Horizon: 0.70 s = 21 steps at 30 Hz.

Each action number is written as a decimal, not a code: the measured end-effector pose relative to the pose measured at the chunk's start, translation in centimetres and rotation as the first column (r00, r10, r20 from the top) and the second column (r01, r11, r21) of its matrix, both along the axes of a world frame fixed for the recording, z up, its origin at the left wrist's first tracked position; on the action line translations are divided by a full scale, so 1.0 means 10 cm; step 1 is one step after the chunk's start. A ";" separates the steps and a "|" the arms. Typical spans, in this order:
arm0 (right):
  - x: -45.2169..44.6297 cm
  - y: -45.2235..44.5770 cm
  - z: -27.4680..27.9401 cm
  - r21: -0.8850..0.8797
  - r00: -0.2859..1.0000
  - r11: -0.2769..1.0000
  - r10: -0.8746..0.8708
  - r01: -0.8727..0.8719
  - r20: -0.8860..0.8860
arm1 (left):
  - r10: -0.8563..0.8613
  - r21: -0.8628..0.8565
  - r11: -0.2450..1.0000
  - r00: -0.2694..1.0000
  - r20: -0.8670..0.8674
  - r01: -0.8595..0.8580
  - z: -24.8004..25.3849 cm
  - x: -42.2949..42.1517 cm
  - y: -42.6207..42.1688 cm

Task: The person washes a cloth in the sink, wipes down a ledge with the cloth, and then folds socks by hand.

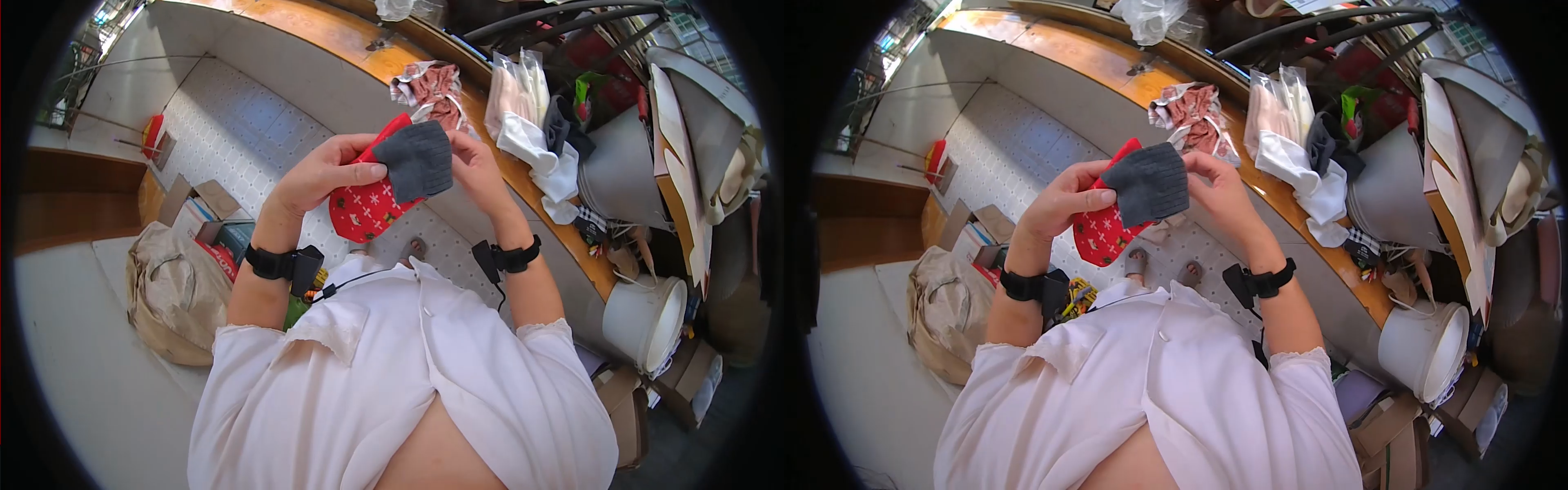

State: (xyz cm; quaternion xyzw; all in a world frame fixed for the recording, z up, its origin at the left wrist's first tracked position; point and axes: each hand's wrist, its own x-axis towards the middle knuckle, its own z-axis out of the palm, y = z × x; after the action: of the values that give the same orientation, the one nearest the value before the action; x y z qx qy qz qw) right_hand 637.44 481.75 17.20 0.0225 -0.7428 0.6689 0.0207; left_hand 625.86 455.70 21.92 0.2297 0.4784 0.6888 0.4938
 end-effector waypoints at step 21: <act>0.27 -0.32 0.19 0.268 0.838 0.811 -0.426 0.521 -0.340 | 0.298 -0.195 0.948 0.921 0.251 -0.253 -1.12 0.13 0.28</act>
State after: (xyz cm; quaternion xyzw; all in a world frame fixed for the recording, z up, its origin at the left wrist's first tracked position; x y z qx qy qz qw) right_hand 640.09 478.52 19.07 -0.0728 -0.8215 0.4900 0.2824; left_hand 627.17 458.50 10.72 0.0213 0.4855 0.7366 0.4704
